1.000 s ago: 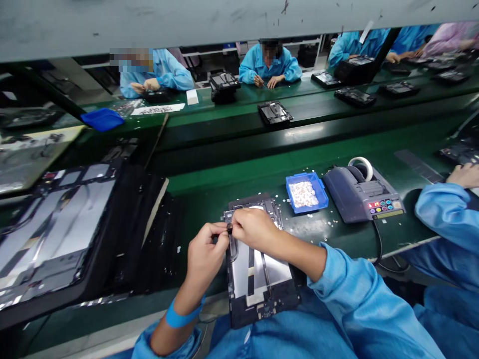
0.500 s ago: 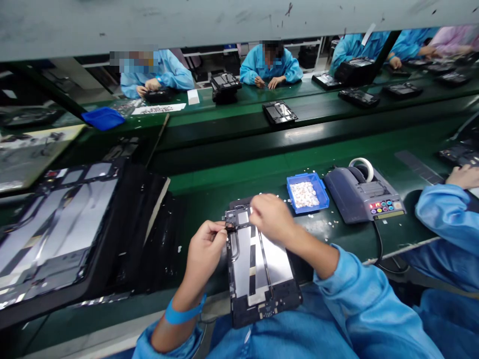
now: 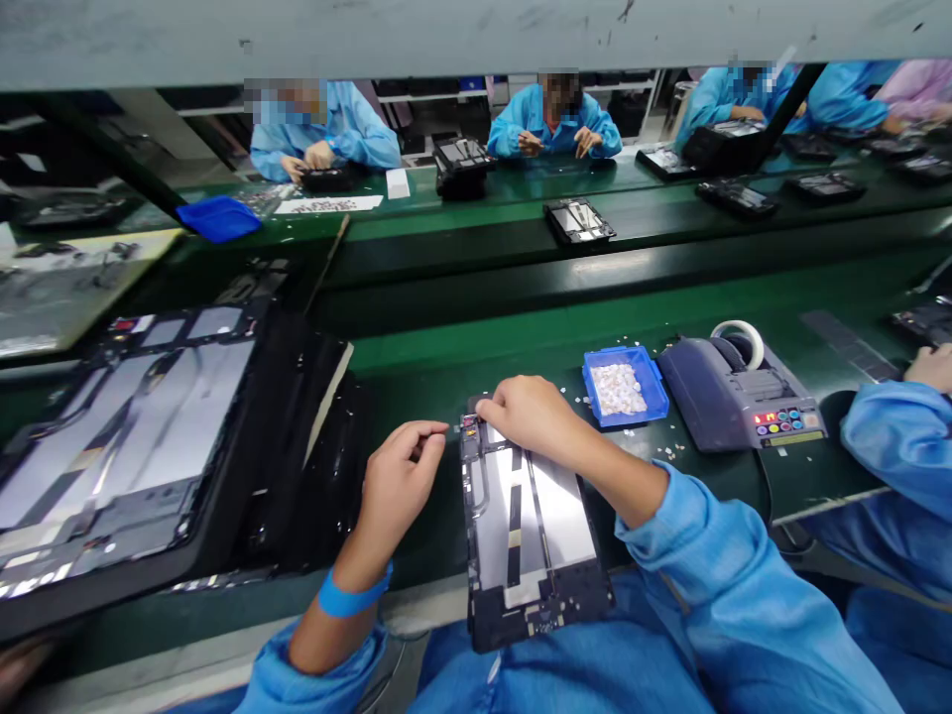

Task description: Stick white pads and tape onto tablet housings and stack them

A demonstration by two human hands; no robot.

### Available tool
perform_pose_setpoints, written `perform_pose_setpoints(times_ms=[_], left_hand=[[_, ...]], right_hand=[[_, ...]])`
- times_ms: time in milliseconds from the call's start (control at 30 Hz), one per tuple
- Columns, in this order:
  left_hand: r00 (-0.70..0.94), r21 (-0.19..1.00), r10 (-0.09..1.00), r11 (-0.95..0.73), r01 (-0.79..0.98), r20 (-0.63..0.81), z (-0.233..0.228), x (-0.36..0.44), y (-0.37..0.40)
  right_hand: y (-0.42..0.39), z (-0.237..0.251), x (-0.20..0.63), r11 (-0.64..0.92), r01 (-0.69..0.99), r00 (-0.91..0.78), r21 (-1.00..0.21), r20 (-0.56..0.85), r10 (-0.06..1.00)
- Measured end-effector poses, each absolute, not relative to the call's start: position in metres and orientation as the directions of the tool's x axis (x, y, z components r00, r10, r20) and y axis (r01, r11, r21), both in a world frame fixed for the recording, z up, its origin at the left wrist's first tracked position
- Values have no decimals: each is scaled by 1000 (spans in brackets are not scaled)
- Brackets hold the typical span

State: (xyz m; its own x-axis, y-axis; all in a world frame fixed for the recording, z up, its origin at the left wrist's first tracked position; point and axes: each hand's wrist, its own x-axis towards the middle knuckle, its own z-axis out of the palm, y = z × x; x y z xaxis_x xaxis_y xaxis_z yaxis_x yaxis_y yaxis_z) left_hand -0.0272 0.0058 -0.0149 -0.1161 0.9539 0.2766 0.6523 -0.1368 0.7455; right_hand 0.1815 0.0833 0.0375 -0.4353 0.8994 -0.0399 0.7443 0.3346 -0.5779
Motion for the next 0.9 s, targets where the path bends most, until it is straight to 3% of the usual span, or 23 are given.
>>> perform_pose_setpoints(times_ms=[100,233,533,700,800,900], left_hand=[[12,640,933,-256,724,360,-20,-27,7],[120,542,916,-329,774,384,-26,-26,6],[184,468,895,-377,799,407,-29,-28,5],[278,229,898,-366,902,339,-21,-26,6],[335,74,909,-362,929,246,-12,-24,7],[368,81,908,-390,917,201,-9,-27,10]], right_hand=[[94,34,162,317,791,-446,-523,-138,885],[97,31,158,322,821,-439,-472,-159,884],[96,22,153,337,854,-418,-396,-138,898],[98,21,153,339,848,-435,-408,-168,885],[93,12,163,393,792,-483,-466,-86,872],[81,-5,180,567,669,-600,-481,100,794]])
